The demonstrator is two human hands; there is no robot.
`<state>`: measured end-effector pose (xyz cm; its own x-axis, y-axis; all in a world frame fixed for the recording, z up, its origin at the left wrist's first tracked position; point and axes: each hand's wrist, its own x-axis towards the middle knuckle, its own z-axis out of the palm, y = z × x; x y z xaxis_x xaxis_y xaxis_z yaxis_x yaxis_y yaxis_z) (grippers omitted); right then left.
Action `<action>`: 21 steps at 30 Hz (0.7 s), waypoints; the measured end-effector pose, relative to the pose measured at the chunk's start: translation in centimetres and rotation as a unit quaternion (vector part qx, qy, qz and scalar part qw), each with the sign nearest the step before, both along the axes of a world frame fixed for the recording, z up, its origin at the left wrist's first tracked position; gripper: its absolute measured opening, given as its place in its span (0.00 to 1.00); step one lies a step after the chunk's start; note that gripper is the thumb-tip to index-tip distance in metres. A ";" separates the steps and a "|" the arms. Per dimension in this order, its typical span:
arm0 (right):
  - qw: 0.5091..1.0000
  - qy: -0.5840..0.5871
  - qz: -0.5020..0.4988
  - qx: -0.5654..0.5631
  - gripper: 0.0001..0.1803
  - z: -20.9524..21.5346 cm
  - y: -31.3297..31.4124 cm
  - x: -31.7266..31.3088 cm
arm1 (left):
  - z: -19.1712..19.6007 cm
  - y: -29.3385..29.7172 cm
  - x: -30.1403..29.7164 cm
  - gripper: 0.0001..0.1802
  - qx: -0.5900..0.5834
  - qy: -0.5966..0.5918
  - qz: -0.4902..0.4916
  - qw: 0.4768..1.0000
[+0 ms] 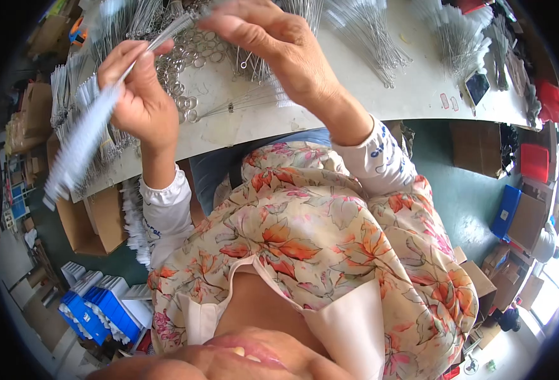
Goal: Assembling small wire brushes by attaching metal rings and plastic components by hand at a workbench.
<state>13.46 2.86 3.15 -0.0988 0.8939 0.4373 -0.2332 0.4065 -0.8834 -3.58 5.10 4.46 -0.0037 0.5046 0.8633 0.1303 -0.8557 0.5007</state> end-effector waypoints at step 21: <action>0.948 0.125 0.196 -0.218 0.09 1.0 -1.1 1.1 | 1.7 -1.0 -1.4 0.08 0.087 0.044 0.025 0.995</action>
<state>14.59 1.72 4.17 -0.4036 0.9107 0.0883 -0.5143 -0.1460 -0.8451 -4.93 4.10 6.21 0.0538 0.3482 0.9359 0.2112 -0.9200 0.3302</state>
